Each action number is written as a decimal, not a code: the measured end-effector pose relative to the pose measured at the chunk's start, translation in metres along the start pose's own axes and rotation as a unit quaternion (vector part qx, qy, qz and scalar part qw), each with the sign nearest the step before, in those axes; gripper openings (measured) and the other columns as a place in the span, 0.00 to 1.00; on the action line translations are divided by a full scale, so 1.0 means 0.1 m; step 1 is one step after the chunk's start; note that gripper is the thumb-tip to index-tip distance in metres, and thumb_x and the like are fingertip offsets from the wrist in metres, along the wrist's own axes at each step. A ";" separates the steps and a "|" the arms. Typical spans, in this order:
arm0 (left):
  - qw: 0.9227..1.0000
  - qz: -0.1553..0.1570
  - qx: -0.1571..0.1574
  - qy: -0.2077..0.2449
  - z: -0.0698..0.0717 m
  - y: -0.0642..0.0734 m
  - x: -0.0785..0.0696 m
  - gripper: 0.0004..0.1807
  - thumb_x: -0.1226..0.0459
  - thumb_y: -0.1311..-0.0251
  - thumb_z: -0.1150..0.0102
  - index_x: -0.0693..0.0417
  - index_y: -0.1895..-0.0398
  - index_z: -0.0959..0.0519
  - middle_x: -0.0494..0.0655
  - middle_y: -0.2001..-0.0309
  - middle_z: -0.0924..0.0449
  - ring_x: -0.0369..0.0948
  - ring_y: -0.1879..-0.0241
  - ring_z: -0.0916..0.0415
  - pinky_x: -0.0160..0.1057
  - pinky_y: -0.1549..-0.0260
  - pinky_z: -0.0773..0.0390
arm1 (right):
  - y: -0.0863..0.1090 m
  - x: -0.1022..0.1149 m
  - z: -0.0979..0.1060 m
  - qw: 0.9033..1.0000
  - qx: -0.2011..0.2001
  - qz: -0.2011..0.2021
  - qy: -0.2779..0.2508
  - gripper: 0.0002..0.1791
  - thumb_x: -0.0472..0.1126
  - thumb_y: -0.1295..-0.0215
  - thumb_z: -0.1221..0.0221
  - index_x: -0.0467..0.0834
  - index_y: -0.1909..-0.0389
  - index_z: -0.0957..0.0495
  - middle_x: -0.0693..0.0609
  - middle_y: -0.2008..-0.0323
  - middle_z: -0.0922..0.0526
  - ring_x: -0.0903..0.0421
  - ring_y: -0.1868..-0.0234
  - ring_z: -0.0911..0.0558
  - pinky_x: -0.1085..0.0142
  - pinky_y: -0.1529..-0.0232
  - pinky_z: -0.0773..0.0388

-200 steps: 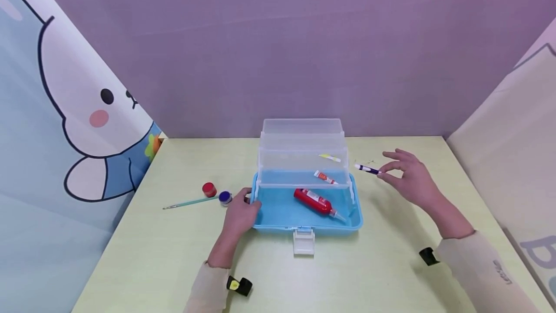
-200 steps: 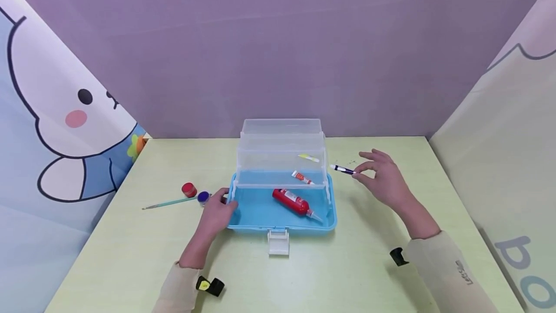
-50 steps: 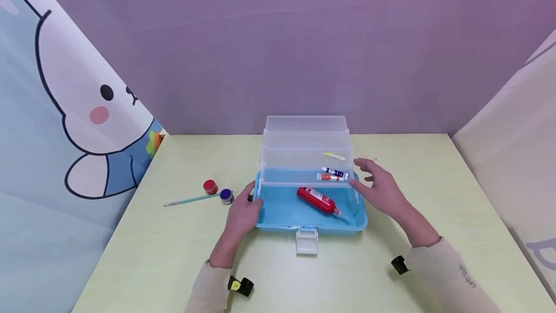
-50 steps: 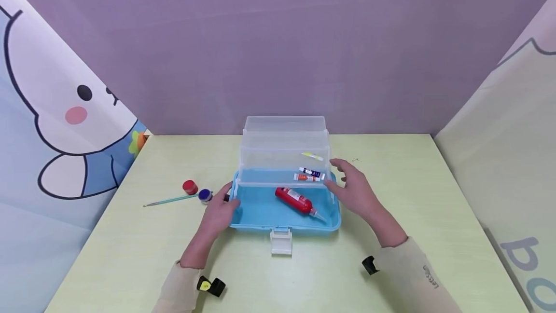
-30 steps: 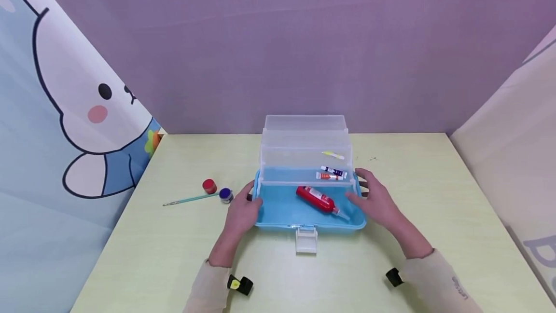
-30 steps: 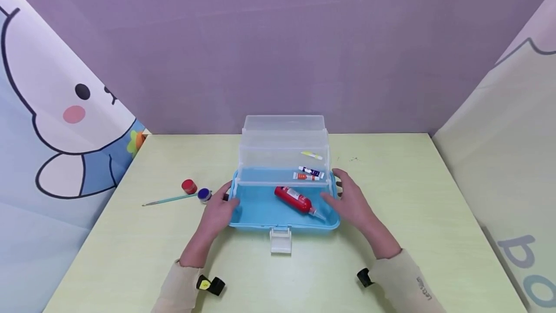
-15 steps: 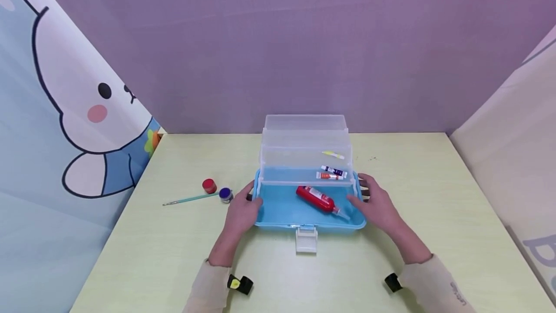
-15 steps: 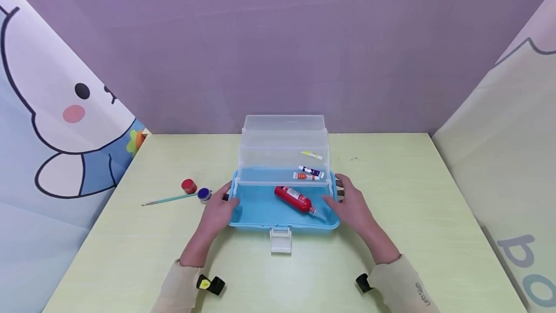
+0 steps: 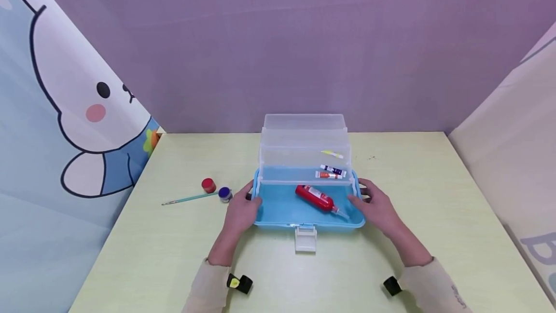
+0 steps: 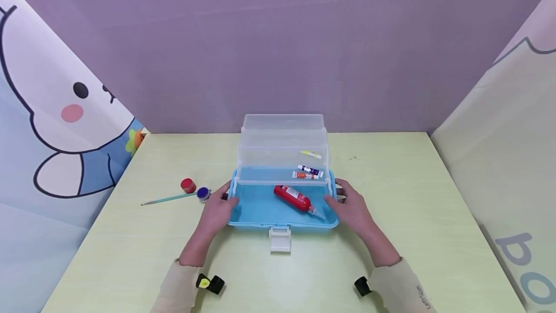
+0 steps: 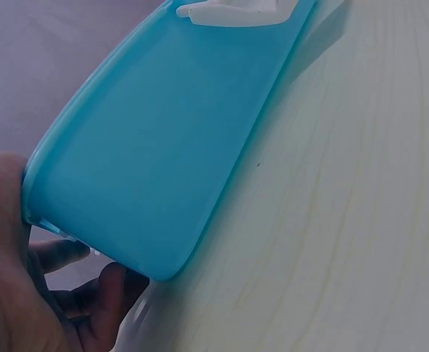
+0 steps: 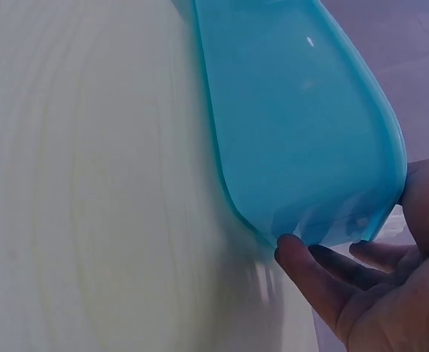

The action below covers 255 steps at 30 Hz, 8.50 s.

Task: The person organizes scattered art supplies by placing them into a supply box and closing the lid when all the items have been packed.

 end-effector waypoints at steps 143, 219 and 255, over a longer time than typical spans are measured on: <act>0.985 -0.059 -0.159 -0.043 0.80 -0.08 0.50 0.28 0.52 0.47 0.30 0.59 0.47 0.19 0.53 0.55 0.22 0.50 0.54 0.25 0.48 0.57 0.25 | 0.02 -0.11 0.01 0.991 0.038 -0.051 -0.118 0.38 0.42 0.35 0.39 0.45 0.27 0.43 0.33 0.41 0.31 0.40 0.49 0.23 0.56 0.60 0.19; 0.964 -0.250 -0.083 -0.031 0.66 -0.45 -1.54 0.25 0.48 0.43 0.34 0.56 0.50 0.18 0.52 0.52 0.26 0.48 0.50 0.29 0.46 0.58 0.23 | 0.06 -0.19 -0.04 0.991 0.039 -0.045 -0.120 0.40 0.47 0.37 0.37 0.45 0.27 0.43 0.35 0.41 0.31 0.41 0.47 0.25 0.57 0.58 0.20; 0.962 -0.256 -0.081 -0.053 0.28 -0.66 -1.68 0.25 0.50 0.42 0.35 0.54 0.46 0.20 0.54 0.43 0.29 0.50 0.42 0.32 0.47 0.52 0.23 | 0.06 -0.24 -0.07 0.990 0.034 -0.055 -0.125 0.39 0.46 0.36 0.38 0.44 0.27 0.43 0.35 0.40 0.32 0.42 0.47 0.26 0.55 0.57 0.20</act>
Point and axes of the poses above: each hand's wrist, its own y-axis away from the middle knuckle, its own z-axis out of the back of the hand, x = y × z, the point moved 9 cm from there along -y, towards the middle knuckle
